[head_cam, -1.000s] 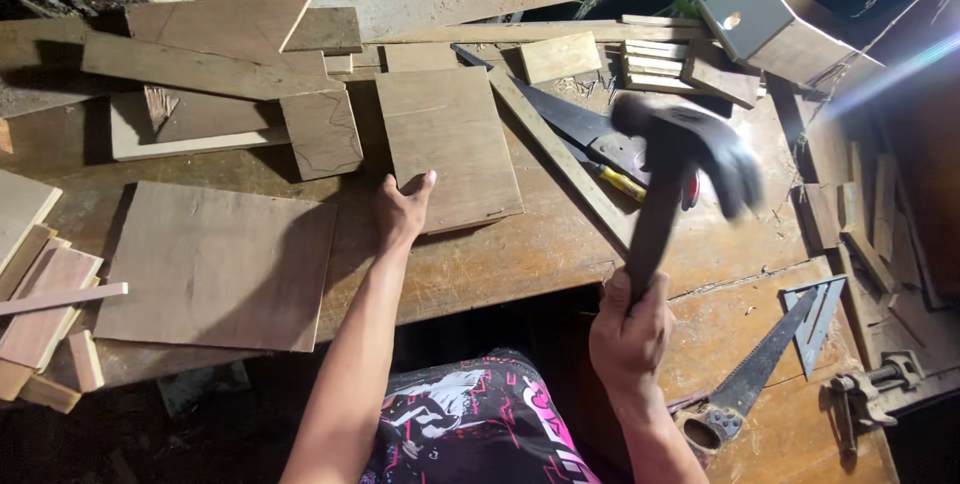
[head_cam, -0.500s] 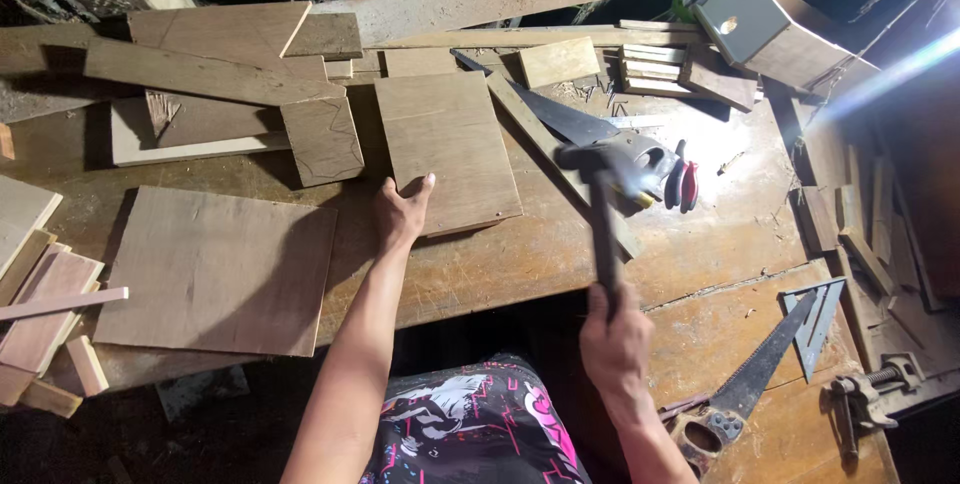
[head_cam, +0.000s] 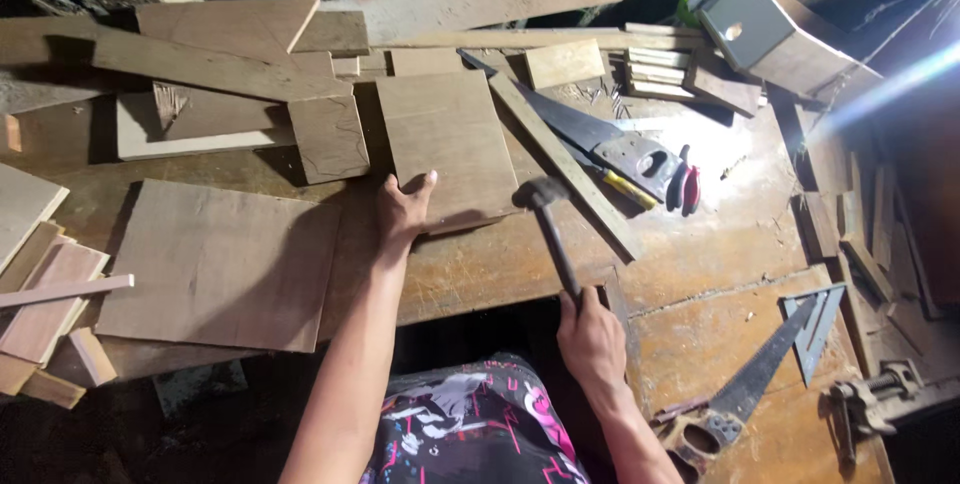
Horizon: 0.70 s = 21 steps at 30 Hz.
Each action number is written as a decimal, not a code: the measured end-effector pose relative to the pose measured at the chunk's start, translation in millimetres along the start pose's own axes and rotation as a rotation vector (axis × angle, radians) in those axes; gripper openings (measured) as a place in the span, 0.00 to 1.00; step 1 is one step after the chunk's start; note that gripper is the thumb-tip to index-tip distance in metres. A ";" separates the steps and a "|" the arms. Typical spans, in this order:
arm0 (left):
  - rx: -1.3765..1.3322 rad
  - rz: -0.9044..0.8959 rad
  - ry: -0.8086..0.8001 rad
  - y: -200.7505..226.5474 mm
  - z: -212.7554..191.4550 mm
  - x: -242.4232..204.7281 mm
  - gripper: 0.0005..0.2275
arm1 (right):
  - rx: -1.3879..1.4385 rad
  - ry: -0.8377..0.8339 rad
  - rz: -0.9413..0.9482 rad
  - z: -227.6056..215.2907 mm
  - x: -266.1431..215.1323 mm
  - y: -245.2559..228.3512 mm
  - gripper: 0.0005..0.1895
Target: The person aligns and stacks small wooden pieces on a workbench, then uses a hammer to drive nails into the pieces to join them. The person repeatedly positions the wood, hammers nails, and adjusts the assembly throughout the clip.
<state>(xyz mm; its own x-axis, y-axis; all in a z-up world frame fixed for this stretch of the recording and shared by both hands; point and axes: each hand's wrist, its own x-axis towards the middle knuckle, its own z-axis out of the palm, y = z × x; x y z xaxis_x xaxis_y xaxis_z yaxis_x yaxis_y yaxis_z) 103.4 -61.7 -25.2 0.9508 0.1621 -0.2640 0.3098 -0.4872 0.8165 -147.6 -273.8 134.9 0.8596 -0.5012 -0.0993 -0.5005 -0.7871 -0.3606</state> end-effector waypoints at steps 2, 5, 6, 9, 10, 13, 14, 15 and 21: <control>0.021 -0.006 -0.036 2.0 -2.2 -5.8 0.40 | 0.052 0.009 0.044 -10.9 -4.0 -2.4 0.15; 0.036 0.044 0.010 4.8 -5.8 -0.4 0.41 | 0.168 0.104 0.033 -22.7 -5.8 -10.9 0.14; 0.025 0.047 0.002 1.4 -4.7 -0.7 0.42 | 0.199 0.127 0.037 -23.8 -9.2 -11.4 0.14; 0.029 0.050 0.004 -7.1 2.3 2.9 0.44 | 0.272 0.171 0.008 -14.7 -13.1 -10.6 0.13; 0.035 0.049 0.010 -9.5 4.5 5.3 0.44 | 0.292 0.180 -0.013 -8.3 -12.9 -10.2 0.13; 0.046 0.035 0.015 -14.1 8.6 8.2 0.43 | 0.163 0.085 -0.050 13.5 -17.0 -8.1 0.13; 0.000 0.040 0.023 -14.6 10.4 7.8 0.44 | 0.125 0.040 -0.049 19.1 -20.0 -5.3 0.13; -0.044 0.045 0.031 -14.5 12.5 7.0 0.46 | 0.087 -0.005 -0.047 23.5 -23.3 -2.1 0.13; -0.002 0.019 -0.023 -32.1 14.0 9.0 0.39 | 0.049 -0.084 0.085 33.0 -42.1 20.0 0.16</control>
<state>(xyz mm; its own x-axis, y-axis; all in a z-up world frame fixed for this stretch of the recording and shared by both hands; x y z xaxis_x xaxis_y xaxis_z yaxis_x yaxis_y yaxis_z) 102.1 -56.6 -61.0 0.9564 0.1332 -0.2598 0.2914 -0.4886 0.8224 -190.4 -256.6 101.2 0.8207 -0.5322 -0.2080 -0.5684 -0.7233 -0.3921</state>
